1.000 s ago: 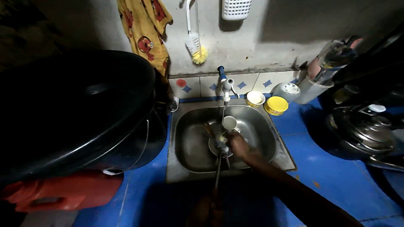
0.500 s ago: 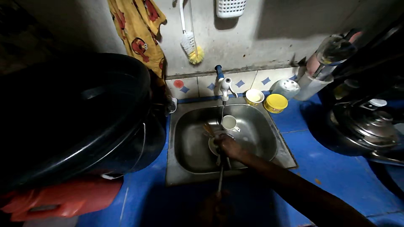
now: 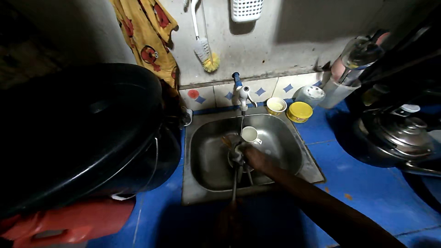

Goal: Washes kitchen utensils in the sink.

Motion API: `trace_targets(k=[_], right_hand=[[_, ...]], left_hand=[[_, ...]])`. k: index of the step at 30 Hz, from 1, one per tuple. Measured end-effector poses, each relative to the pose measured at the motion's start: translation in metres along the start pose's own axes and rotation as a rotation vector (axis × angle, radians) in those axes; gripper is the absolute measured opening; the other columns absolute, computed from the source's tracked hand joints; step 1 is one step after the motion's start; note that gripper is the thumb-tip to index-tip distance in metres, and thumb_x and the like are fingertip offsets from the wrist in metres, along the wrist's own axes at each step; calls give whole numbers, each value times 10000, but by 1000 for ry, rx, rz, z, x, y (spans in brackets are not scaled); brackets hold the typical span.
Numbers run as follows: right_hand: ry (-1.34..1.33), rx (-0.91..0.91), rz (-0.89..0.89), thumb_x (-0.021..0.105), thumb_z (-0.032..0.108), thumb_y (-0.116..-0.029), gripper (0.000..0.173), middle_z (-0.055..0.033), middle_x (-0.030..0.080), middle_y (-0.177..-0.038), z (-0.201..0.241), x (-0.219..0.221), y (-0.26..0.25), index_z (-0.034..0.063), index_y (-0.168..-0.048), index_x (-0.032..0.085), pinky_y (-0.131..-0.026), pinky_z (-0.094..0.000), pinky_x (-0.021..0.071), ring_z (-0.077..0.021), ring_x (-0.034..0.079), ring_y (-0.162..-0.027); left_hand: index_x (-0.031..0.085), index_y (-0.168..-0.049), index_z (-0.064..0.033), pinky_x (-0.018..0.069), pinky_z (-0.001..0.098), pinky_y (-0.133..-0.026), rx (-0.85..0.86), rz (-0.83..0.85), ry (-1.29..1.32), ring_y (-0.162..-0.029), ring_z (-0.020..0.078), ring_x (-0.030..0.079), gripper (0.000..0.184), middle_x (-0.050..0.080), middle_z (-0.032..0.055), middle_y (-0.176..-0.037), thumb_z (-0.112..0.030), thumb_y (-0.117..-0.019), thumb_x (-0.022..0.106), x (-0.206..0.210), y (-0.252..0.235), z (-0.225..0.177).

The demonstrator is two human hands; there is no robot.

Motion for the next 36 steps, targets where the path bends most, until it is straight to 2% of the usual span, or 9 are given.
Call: trace_targets(k=[4,9,14,18,23,28,31,34,36], right_hand=[[-60,5,-149,619,67,-975,422,-248,585,-1400,7,-20,-17,0,-1391,587,-1147,-512,424,-402,547,-1330],[3,12,-168,620,39,-964,351,-253,639,-1252,-12,-11,-12,9,-1314,641,-1039,-529,506,-415,618,-1194],[-12,16,-132,646,166,-989,467,-228,579,-1412,11,8,-4,44,-1431,558,-1155,-532,401,-405,524,-1347],[-371,89,-417,633,132,-989,561,-294,512,-1453,18,-28,-19,-57,-1481,443,-1167,-551,390,-433,495,-1365],[-529,34,-301,557,182,-1059,318,-263,690,-1126,26,-31,-37,-73,-1226,651,-1005,-529,509,-377,674,-1074],[-929,406,-578,384,359,-1126,489,-285,636,-1232,10,-12,-13,-37,-1330,588,-965,-580,490,-404,626,-1113],[-1009,650,-526,314,374,-1136,529,-299,570,-1339,24,22,8,-27,-1440,476,-995,-580,480,-425,586,-1189],[-959,669,-194,339,217,-1138,440,-278,564,-1379,55,37,20,-60,-1457,463,-1073,-467,456,-347,574,-1251],[-1115,669,-237,363,252,-1137,429,-249,623,-1252,37,41,26,-65,-1363,544,-981,-439,503,-301,622,-1111]], left_hand=[[522,-1236,-58,390,132,-351,53,24,-39,-375,-4,420,336,431,-71,-560,-243,-1134,261,11,-11,-21],[515,-1121,-125,360,122,-362,9,-32,-126,-386,-19,388,301,418,-91,-548,-249,-1135,241,-3,2,-16],[504,-1294,-131,394,149,-402,25,23,-121,-415,-3,412,337,422,-102,-565,-277,-1130,249,-14,8,-6],[512,-1319,-94,401,170,-406,109,-92,-247,-436,14,425,348,434,-95,-598,-238,-1125,262,-25,25,-13],[517,-1370,-116,351,161,-392,73,-70,-297,-423,8,374,367,403,-110,-583,-227,-1123,270,-50,41,-24],[490,-1393,-130,345,136,-388,80,6,-144,-421,-14,366,374,421,-113,-609,-236,-1120,258,-38,39,-18],[528,-1306,-142,369,134,-386,77,36,10,-420,-12,395,351,452,-100,-612,-273,-1127,257,-32,30,-9],[545,-940,-157,361,154,-370,166,-126,-55,-403,6,399,366,465,-83,-575,-303,-1131,269,-43,25,-16],[577,-1239,-32,409,191,-419,454,-353,-426,-460,38,453,254,512,-30,-639,-132,-1106,385,-61,38,-37]])
Point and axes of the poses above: each hand's wrist, its own y-axis away from the middle knuckle, its own x-axis out of the palm, z = x × y, the point moved 8 cm from there along -y, towards the middle knuckle
